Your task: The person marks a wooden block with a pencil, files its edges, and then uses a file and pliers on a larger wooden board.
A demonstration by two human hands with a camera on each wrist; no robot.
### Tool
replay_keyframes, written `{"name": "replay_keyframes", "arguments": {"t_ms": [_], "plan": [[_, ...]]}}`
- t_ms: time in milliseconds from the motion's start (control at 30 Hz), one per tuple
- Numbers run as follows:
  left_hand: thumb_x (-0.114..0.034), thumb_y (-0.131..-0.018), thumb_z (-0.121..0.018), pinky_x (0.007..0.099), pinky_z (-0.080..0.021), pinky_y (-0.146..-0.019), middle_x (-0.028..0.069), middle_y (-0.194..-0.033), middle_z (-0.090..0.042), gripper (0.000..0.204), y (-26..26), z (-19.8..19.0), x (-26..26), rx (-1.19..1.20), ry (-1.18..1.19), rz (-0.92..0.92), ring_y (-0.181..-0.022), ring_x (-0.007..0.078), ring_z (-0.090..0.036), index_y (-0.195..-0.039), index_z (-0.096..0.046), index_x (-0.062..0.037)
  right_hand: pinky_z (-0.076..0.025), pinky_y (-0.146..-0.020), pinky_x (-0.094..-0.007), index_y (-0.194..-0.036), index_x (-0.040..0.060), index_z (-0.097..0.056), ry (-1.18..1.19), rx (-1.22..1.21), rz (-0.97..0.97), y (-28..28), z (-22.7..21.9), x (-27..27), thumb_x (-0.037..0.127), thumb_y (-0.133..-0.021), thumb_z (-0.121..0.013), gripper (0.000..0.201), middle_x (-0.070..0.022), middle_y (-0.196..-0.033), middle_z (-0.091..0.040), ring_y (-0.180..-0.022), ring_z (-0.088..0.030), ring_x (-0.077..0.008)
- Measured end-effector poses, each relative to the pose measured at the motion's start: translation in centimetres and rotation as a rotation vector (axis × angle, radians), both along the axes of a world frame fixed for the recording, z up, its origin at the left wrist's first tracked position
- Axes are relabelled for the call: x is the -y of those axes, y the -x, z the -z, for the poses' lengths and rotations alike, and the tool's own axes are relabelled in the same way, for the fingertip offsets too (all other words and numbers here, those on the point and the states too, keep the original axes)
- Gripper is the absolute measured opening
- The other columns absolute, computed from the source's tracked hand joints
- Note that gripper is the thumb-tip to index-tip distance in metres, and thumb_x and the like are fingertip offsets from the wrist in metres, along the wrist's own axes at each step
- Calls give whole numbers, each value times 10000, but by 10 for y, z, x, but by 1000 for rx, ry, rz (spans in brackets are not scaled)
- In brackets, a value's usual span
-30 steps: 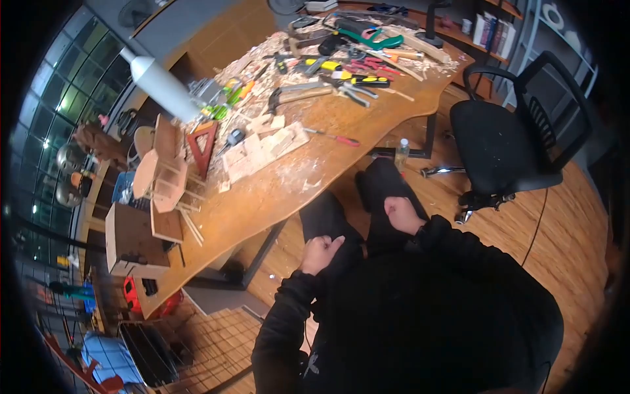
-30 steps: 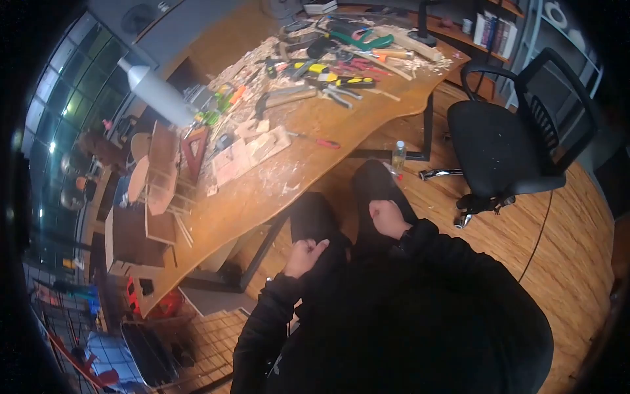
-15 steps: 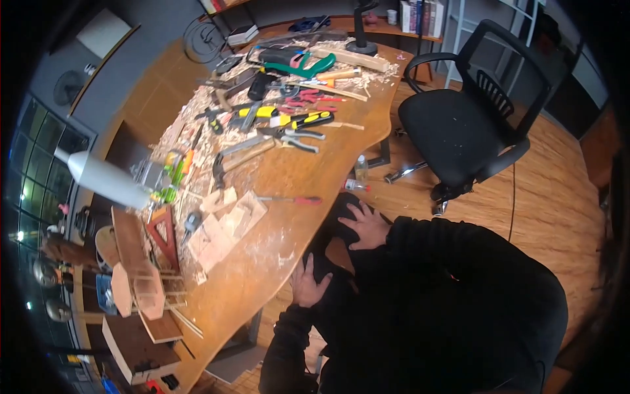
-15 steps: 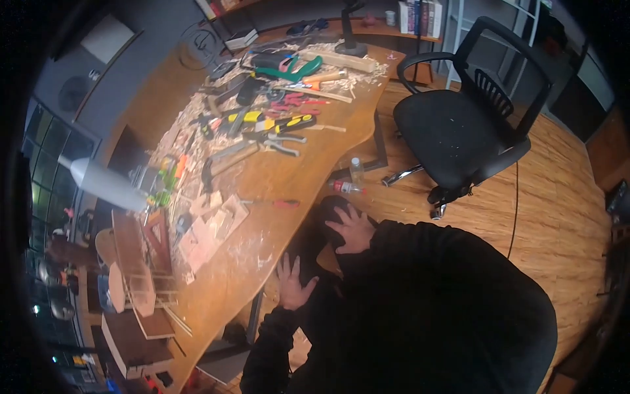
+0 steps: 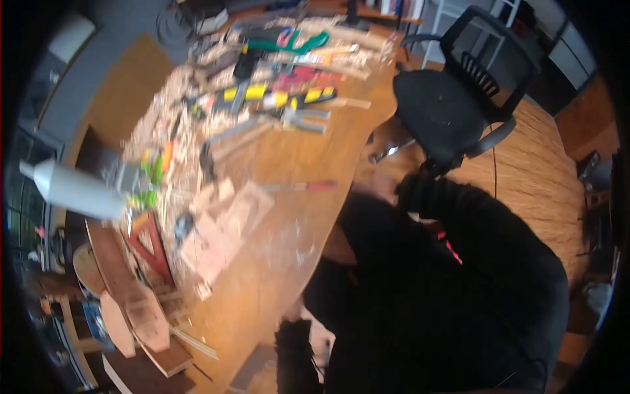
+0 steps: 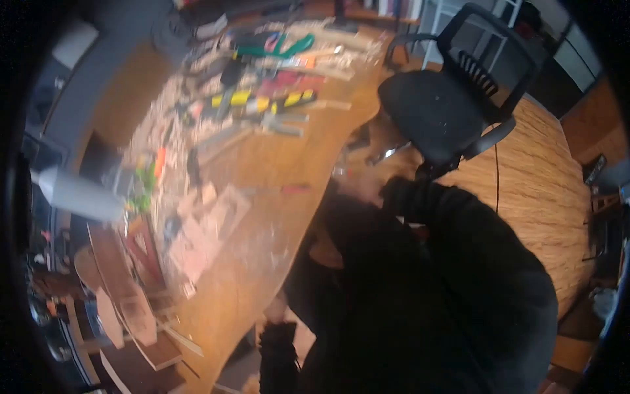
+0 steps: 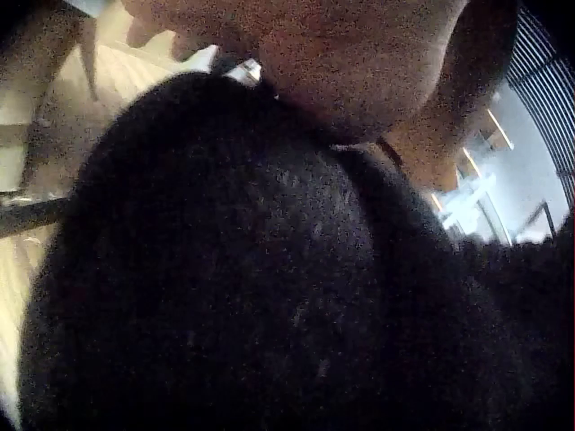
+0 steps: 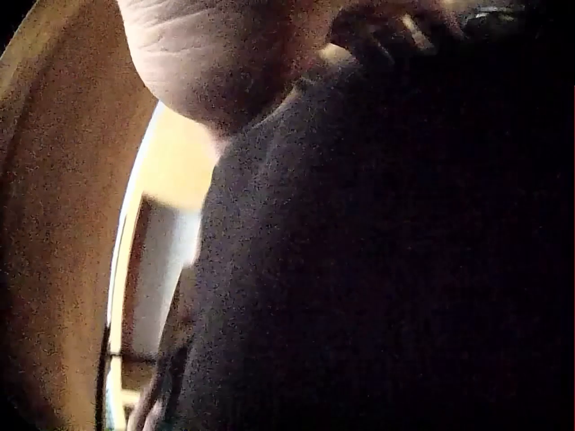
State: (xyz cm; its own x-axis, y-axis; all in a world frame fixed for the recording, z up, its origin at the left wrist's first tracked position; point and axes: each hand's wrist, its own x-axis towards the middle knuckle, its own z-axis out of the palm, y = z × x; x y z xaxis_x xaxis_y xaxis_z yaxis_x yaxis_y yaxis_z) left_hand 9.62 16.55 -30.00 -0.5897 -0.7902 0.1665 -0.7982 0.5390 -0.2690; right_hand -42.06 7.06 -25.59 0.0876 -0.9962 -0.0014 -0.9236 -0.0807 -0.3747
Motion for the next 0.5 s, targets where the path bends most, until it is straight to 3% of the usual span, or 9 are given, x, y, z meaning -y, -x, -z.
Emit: {"name": "replay_keyframes", "arguments": {"t_ms": [33,133,200,233,267,300,400,467,500], "plan": [[-377,-1014,-642,547,-509,-1074,252,-1473,-597,579,-42,35,-10,222,333,12,-1285,447,-612,-1488,-561,-55,-493,-933,-507,-1364,115,-600,-34,-16,129,28,3,8,340,-911,-732,522,-166,-1284,-590,-1154,-572,-346],[-225,-1034,-652,460,-595,-917,220,-1284,-682,447,-56,-14,-42,-162,-55,-118,-1105,370,-675,-1450,-604,-68,-558,-799,-415,-1193,46,-703,17,48,381,81,-12,17,258,-990,-675,294,-120,-1067,-707,-935,-689,-257],[-181,-1025,-686,417,-582,-954,189,-1229,-746,371,-22,-101,-56,-973,-657,-698,-1094,313,-724,-1355,-665,-10,-581,-753,-368,-1150,27,-735,-135,341,395,59,-43,7,235,-1009,-658,263,-99,-999,-746,-885,-732,-216],[-101,-1045,-649,346,-592,-878,171,-1079,-763,277,-20,-102,-64,-1048,-721,-662,-989,269,-743,-1305,-682,-8,-582,-752,-351,-1165,32,-732,-254,504,401,37,-67,0,240,-1002,-660,274,-94,-1005,-747,-909,-735,-205],[-101,-1045,-649,346,-592,-878,171,-1079,-763,277,-13,-104,-69,-1045,-726,-671,-989,269,-743,-1305,-682,-8,-583,-751,-317,-1194,40,-726,-447,840,405,8,-87,-3,251,-988,-664,301,-84,-1015,-747,-955,-742,-182],[-120,-1061,-632,342,-586,-864,149,-1082,-755,261,2,-106,-76,-1263,-869,-589,-959,252,-730,-1282,-678,10,-590,-762,-312,-1230,47,-712,-575,965,282,-23,-106,-10,243,-999,-661,307,-70,-1032,-747,-969,-739,-172],[-153,-1080,-615,343,-580,-864,147,-1207,-725,308,64,-129,-72,-1622,-1392,-329,-992,243,-734,-1337,-631,15,-606,-832,-311,-1354,50,-639,-986,1074,-186,-113,-148,-47,114,-1053,-572,315,-95,-1176,-732,-1059,-726,-179],[-157,-1084,-607,352,-589,-887,177,-1352,-667,378,107,-123,-58,-1576,-1735,-299,-1039,260,-743,-1426,-560,-1,-607,-833,-330,-1320,38,-650,-932,1117,-100,-88,-132,-50,117,-1049,-571,293,-116,-1148,-734,-1046,-730,-206],[-169,-1079,-622,360,-592,-893,182,-1403,-631,421,118,-121,-54,-1496,-1660,-505,-1057,263,-736,-1459,-525,-19,-609,-835,-349,-1285,25,-661,-877,1164,-12,-66,-113,-51,119,-1045,-570,274,-136,-1120,-736,-1032,-733,-234]]}}
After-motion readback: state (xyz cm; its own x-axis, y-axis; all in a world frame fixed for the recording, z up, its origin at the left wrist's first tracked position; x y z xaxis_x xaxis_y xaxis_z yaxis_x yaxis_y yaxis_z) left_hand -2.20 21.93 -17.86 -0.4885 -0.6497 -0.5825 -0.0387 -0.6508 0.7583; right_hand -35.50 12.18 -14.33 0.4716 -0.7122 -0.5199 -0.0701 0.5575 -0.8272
